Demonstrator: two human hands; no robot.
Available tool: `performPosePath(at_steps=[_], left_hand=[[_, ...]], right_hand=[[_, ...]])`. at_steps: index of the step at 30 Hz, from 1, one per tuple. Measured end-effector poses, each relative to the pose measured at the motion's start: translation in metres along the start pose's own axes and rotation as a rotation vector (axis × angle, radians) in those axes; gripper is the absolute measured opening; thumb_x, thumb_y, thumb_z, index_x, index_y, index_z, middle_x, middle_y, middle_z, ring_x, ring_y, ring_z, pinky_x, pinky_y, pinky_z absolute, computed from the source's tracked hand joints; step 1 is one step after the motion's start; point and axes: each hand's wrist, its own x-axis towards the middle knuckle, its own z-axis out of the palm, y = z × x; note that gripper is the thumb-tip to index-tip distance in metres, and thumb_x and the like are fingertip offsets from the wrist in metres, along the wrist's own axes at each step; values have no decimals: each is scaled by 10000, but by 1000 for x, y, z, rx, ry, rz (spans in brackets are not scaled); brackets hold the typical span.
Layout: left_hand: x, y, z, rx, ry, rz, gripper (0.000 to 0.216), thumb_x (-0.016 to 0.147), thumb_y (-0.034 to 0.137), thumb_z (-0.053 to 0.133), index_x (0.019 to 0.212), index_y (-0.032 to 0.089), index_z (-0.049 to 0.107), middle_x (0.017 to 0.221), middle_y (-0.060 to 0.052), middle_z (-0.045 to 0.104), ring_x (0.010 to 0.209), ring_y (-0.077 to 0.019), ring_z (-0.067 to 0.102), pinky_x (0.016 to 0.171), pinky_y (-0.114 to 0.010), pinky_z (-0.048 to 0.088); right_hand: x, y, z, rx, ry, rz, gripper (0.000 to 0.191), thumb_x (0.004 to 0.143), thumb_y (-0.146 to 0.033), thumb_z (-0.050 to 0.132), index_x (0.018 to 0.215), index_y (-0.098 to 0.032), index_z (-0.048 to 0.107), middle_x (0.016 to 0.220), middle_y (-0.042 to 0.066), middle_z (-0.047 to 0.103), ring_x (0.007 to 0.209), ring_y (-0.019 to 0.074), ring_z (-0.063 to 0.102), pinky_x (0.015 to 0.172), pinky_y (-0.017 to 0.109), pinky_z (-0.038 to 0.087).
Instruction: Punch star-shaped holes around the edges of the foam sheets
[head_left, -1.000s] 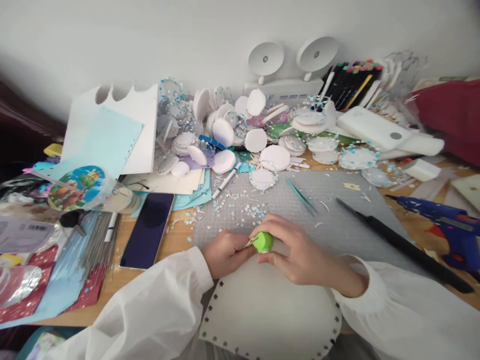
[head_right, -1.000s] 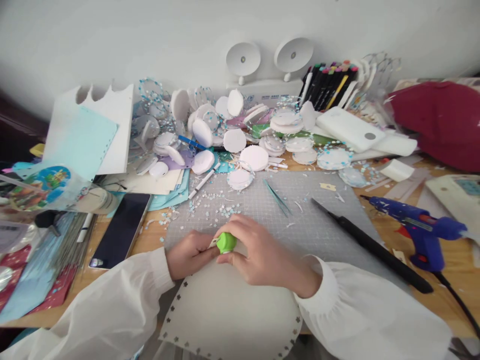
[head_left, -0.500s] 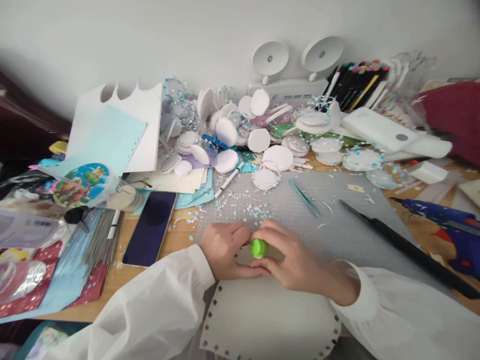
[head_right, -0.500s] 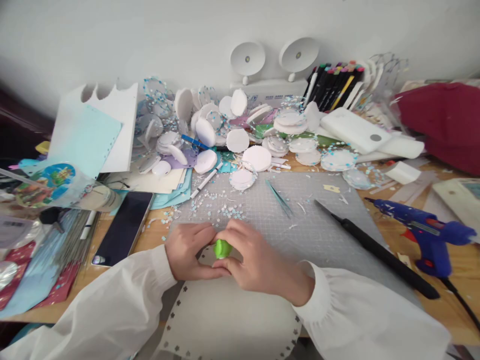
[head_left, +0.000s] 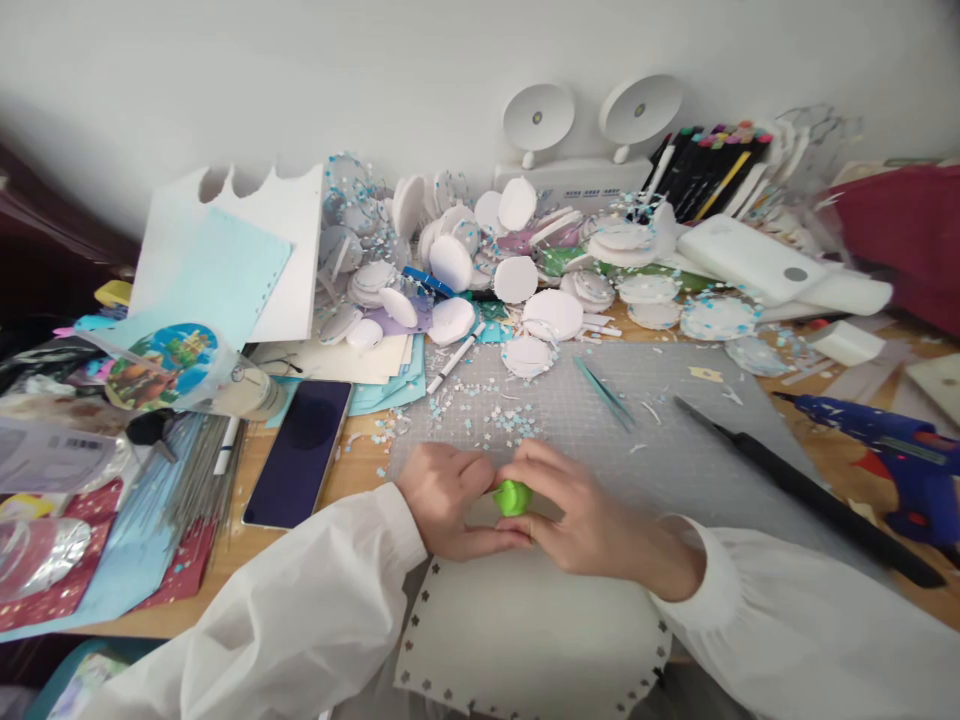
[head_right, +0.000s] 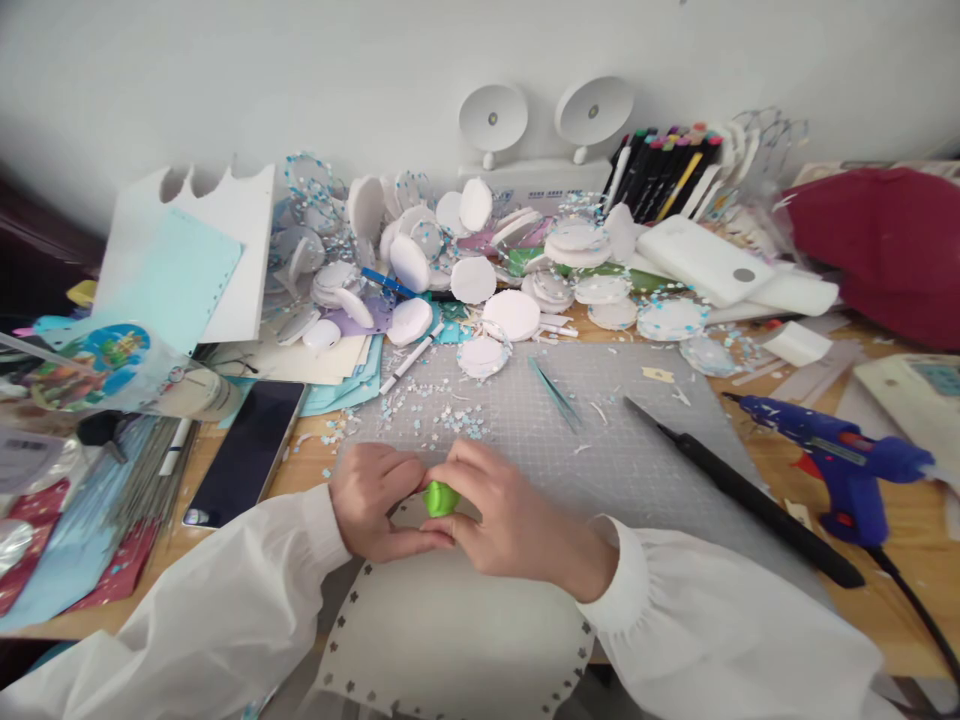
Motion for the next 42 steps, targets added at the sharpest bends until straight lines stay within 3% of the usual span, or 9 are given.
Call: performPosePath(at_steps=[5, 9, 13, 18, 28, 37, 42], left_hand=[[0, -1, 0, -28, 12, -18, 470, 812, 612, 488, 610, 190, 447, 479, 46, 414, 404, -100, 370, 430, -283, 243], [4, -4, 1, -96, -37, -113, 484, 763, 640, 541, 622, 190, 432, 506, 52, 415, 428, -89, 376, 436, -254, 256], [4, -8, -1, -242, -120, -174, 511, 786, 685, 448, 655, 191, 432, 542, 42, 414, 455, -95, 365, 446, -244, 249], [2, -10, -6, -337, -191, -232, 308, 925, 355, 312, 707, 185, 449, 588, 14, 435, 509, -118, 396, 505, -247, 280], [-2, -8, 1, -54, -28, -114, 218, 894, 168, 400, 686, 177, 468, 570, 7, 494, 491, -126, 426, 500, -267, 269], [-4, -10, -2, -139, -14, -214, 253, 884, 168, 411, 636, 196, 362, 547, 25, 407, 482, -118, 356, 496, -269, 234], [-6, -11, -1, -164, -16, -253, 268, 885, 171, 413, 633, 200, 327, 548, 31, 368, 485, -116, 339, 498, -270, 228]], right_hand=[[1, 3, 0, 30, 10, -2, 117, 818, -146, 597, 908, -187, 535, 816, 20, 469, 765, 158, 472, 688, 289, 437], [4, 6, -2, 51, 26, 21, 153, 818, -141, 601, 955, -191, 556, 841, 25, 494, 780, 156, 494, 700, 284, 447], [6, 8, -4, 79, 53, 28, 198, 815, -204, 640, 1000, -200, 571, 863, 30, 528, 796, 160, 522, 720, 292, 454], [5, 8, -5, 97, 62, 33, 287, 798, -275, 673, 1055, -204, 567, 890, 42, 549, 825, 176, 534, 749, 315, 457], [7, 11, -9, 86, 78, 92, 315, 824, -283, 637, 1112, -200, 541, 1004, 70, 592, 952, 193, 550, 844, 339, 446], [7, 12, -19, 33, 19, 116, 307, 807, -264, 634, 1093, -186, 554, 1017, 69, 621, 939, 182, 580, 834, 315, 455], [7, 12, -22, 32, -12, 208, 339, 811, -337, 629, 1113, -203, 557, 1062, 71, 649, 964, 198, 606, 845, 313, 468]])
